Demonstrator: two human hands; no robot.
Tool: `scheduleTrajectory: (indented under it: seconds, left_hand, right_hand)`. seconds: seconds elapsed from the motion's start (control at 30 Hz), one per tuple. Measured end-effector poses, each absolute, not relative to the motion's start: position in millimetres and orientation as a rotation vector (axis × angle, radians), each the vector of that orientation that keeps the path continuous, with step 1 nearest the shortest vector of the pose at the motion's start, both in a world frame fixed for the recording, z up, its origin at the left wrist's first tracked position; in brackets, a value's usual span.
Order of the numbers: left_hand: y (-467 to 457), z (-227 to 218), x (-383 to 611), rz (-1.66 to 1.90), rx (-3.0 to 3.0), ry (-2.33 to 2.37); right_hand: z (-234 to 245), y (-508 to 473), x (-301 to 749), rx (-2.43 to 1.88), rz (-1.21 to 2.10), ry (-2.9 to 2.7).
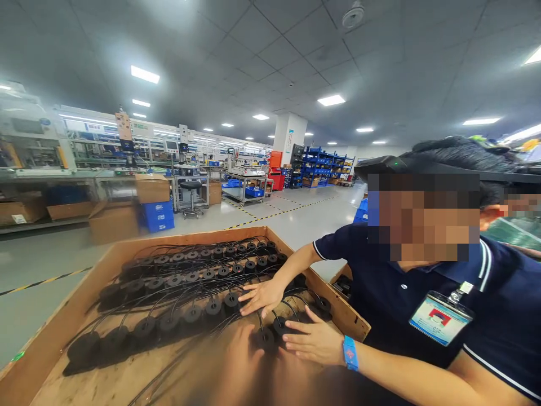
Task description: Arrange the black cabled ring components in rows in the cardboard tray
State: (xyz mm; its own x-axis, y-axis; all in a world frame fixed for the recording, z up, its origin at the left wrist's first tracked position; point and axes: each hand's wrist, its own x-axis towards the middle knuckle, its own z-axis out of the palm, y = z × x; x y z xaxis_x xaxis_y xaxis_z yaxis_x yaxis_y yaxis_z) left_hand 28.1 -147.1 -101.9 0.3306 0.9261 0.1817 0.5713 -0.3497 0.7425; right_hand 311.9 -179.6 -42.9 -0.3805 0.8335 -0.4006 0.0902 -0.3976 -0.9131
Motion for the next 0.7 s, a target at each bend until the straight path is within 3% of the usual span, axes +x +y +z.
scheduleTrajectory:
  seconds: [0.17,0.43,0.6,0.7]
  left_hand:
    - [-153,-88,-19,0.905,2.196,1.591]
    - [-146,-93,-109,0.329,2.204,2.016]
    - [-150,-81,-120,0.23,2.229,2.041]
    - [-143,-74,-105,0.393,2.332,2.033]
  right_hand:
    - [-44,-178,309,-1.062,2.064,-1.259]
    - [-45,-165,274,-0.95,2.205,-1.394]
    - [-20,-161,261,-1.176,1.98,-1.485]
    - [3,-218,267,-1.432,1.519,-1.37]
